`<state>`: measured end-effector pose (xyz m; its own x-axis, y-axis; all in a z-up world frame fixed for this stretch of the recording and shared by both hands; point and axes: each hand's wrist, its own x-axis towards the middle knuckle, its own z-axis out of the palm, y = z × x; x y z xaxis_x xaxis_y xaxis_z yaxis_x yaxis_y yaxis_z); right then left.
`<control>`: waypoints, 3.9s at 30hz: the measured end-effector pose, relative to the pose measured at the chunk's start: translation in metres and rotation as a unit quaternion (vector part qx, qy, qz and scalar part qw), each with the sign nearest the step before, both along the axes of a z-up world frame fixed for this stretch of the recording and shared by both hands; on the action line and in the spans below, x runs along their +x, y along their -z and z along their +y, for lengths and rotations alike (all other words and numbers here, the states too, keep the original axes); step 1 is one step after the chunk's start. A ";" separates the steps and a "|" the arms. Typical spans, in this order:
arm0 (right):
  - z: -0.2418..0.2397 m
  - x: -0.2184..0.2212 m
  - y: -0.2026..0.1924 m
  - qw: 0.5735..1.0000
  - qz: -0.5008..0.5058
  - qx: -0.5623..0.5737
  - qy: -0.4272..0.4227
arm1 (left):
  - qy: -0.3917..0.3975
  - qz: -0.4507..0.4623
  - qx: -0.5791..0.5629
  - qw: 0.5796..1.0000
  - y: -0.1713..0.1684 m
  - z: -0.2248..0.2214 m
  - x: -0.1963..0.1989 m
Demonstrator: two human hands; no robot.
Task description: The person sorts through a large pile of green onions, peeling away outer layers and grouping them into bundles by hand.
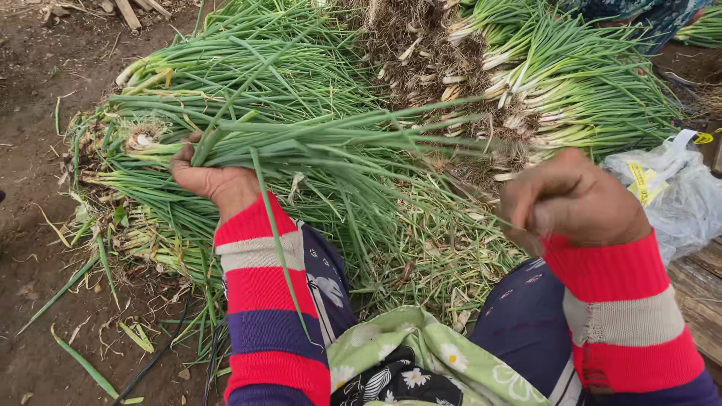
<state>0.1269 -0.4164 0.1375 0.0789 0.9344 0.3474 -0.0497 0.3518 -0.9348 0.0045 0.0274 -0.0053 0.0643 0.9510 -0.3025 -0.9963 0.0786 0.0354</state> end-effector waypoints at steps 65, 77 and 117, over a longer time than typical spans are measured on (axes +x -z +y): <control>0.119 -0.006 0.062 0.846 -0.435 -0.102 0.292 | 0.005 0.228 -0.069 0.971 -0.038 -0.090 0.016; 0.048 0.079 0.042 0.815 -0.092 0.065 0.569 | -0.015 0.279 -0.160 0.947 -0.044 -0.078 0.009; 0.076 0.062 0.039 0.828 -0.289 -0.257 0.407 | 0.118 0.635 0.382 0.661 0.026 -0.266 0.037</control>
<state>0.1893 -0.3402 0.0982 0.7138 0.6899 0.1207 0.5163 -0.4018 -0.7563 0.0411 -0.2383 -0.0309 0.3945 0.8658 0.3078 -0.0878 -0.2979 0.9506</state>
